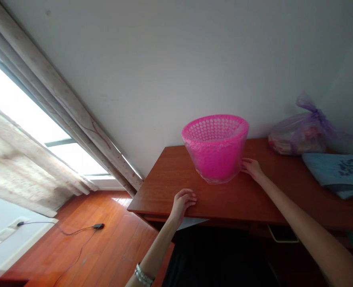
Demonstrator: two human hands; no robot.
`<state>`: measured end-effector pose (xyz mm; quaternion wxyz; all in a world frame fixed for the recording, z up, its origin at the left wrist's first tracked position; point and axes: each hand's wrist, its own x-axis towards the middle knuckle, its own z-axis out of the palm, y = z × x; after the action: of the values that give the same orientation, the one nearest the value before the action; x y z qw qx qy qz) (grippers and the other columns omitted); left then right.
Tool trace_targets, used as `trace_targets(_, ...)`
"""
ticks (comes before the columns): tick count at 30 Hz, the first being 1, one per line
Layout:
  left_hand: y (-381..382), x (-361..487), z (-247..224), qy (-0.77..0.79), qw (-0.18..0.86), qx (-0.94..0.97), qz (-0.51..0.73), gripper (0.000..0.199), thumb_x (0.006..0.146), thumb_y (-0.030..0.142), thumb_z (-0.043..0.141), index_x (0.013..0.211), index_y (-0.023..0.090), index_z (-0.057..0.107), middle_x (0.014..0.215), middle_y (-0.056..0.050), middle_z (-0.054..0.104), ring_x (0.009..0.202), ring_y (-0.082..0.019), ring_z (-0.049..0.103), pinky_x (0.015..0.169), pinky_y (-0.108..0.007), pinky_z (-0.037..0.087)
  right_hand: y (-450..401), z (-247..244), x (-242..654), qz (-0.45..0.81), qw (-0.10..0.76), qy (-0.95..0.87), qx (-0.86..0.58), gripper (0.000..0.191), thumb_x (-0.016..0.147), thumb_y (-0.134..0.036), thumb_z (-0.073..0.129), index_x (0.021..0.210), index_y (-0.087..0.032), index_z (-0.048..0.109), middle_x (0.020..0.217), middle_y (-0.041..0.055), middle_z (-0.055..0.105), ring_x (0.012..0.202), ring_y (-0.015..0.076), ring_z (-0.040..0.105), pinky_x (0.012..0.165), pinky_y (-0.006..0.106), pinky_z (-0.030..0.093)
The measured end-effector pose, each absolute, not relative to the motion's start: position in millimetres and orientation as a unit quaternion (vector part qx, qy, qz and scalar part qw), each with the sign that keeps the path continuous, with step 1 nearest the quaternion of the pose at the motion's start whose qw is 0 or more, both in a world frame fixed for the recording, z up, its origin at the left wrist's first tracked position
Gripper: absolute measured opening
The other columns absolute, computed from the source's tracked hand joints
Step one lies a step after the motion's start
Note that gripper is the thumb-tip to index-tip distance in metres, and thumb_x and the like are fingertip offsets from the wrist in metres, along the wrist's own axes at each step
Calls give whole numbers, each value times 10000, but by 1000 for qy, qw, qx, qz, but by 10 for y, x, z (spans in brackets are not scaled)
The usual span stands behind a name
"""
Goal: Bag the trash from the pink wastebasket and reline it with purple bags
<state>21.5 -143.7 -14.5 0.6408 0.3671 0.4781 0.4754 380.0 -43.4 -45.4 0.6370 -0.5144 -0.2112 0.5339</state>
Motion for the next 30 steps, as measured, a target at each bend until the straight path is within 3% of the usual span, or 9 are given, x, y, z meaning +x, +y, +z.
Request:
trace_targets(4, -1369, 382, -122, 436, 708, 310, 461, 286, 687, 130, 612, 968, 121, 558, 896, -137, 698, 780, -223, 701, 770, -341, 533, -396, -491, 3796, 538, 637, -207, -512, 203, 707, 1, 632, 851, -140, 643, 716, 56, 698, 555, 152, 646, 531, 274, 582)
trace_targets(8, -1269, 856, -188, 376, 790, 295, 383, 236, 761, 219, 647, 938, 124, 524, 981, -190, 678, 852, -273, 705, 843, -397, 518, -392, -561, 3819, 545, 636, -197, -510, 174, 726, 10, 598, 779, -146, 654, 725, 46, 702, 579, 129, 651, 576, 230, 584)
trace_targets(12, -1121, 1204, -269, 405, 728, 311, 456, 202, 805, 268, 609, 926, 135, 518, 928, -151, 662, 768, -231, 692, 796, -386, 521, -421, -582, 3867, 565, 617, -207, -506, 225, 713, 44, 572, 746, -157, 669, 745, 56, 711, 616, 144, 666, 639, 256, 596)
trace_targets(16, -976, 1156, -301, 432, 678, 294, 516, 121, 798, 188, 547, 902, 158, 492, 885, -108, 642, 747, -194, 672, 733, -335, 519, -453, -554, 3917, 586, 602, -218, -497, 264, 710, 67, 533, 738, -150, 682, 776, 79, 716, 675, 155, 682, 702, 260, 594)
trace_targets(21, -753, 829, -345, 461, 629, 234, 581, 312, 790, 103, 527, 1074, 176, 420, 905, -90, 617, 822, -173, 660, 810, -320, 515, -458, -560, 3925, 589, 598, -234, -491, 266, 695, 58, 546, 774, -151, 690, 798, 70, 720, 690, 152, 680, 703, 255, 589)
trace_targets(26, -379, 604, -472, 534, 493, 352, 590, 550, 716, 34, 575, 1227, 185, 437, 1107, -109, 596, 969, -169, 605, 847, -281, 480, -431, -604, 3899, 584, 589, -260, -495, 318, 649, 79, 559, 832, -149, 685, 824, 76, 720, 686, 167, 676, 661, 267, 587)
trace_targets(30, -89, 620, -525, 515, 524, 338, 588, 679, 683, -12, 526, 1326, 155, 390, 1183, -145, 596, 1006, -178, 613, 826, -268, 483, -364, -607, 3875, 588, 596, -265, -478, 277, 683, 21, 556, 853, -169, 665, 825, 69, 709, 706, 168, 673, 679, 282, 582)
